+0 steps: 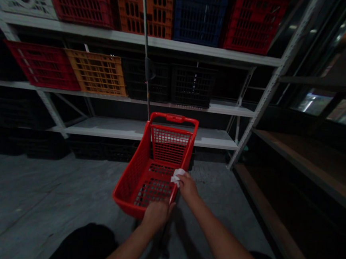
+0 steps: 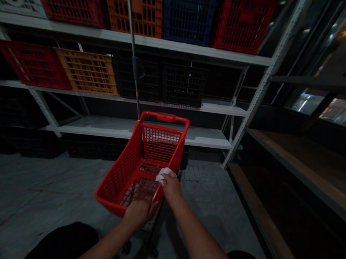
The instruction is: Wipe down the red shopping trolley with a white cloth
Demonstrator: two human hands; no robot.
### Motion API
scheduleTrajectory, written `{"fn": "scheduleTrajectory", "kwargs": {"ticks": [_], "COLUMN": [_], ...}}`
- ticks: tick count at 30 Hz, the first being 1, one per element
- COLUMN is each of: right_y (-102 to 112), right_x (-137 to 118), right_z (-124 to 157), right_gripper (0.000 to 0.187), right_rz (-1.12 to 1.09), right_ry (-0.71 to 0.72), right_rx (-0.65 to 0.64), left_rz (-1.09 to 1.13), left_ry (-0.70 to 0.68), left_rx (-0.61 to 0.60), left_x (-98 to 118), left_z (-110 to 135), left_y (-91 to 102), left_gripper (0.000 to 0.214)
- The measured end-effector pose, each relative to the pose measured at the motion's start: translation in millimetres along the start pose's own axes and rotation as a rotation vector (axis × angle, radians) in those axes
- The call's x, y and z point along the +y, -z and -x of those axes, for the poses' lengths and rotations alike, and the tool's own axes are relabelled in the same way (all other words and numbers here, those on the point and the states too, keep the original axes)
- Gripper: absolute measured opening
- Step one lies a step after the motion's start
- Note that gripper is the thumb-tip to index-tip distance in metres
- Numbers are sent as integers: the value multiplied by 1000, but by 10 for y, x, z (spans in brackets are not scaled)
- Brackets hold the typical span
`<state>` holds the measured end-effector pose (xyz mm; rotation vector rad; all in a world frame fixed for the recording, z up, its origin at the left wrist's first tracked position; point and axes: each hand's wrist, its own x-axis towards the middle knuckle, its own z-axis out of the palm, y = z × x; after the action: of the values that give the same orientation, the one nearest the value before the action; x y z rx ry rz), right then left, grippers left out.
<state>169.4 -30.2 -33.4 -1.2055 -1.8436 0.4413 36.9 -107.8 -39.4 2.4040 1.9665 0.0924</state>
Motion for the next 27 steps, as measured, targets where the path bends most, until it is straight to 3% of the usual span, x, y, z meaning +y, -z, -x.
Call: {"fn": "scheduleTrajectory", "kwargs": {"ticks": [4, 12, 15, 21, 27], "right_y": [84, 44, 103, 311, 58], "right_x": [63, -153, -93, 156, -121], "right_z": [-66, 365, 247, -125, 257], "right_gripper": [31, 24, 23, 23, 23], "right_rz": [34, 51, 95, 188, 166], "right_ry": [-9, 78, 82, -44, 33], "right_rx": [-10, -121, -131, 10, -78], "left_rz": [0, 11, 1, -46, -42], "left_ry": [-36, -58, -62, -67, -70], "left_rx": [28, -4, -18, -24, -52], "left_x": [1, -89, -145, -219, -268], "left_z": [71, 189, 203, 146, 53], "left_y": [-41, 24, 48, 31, 90], "left_gripper": [53, 51, 50, 47, 56]}}
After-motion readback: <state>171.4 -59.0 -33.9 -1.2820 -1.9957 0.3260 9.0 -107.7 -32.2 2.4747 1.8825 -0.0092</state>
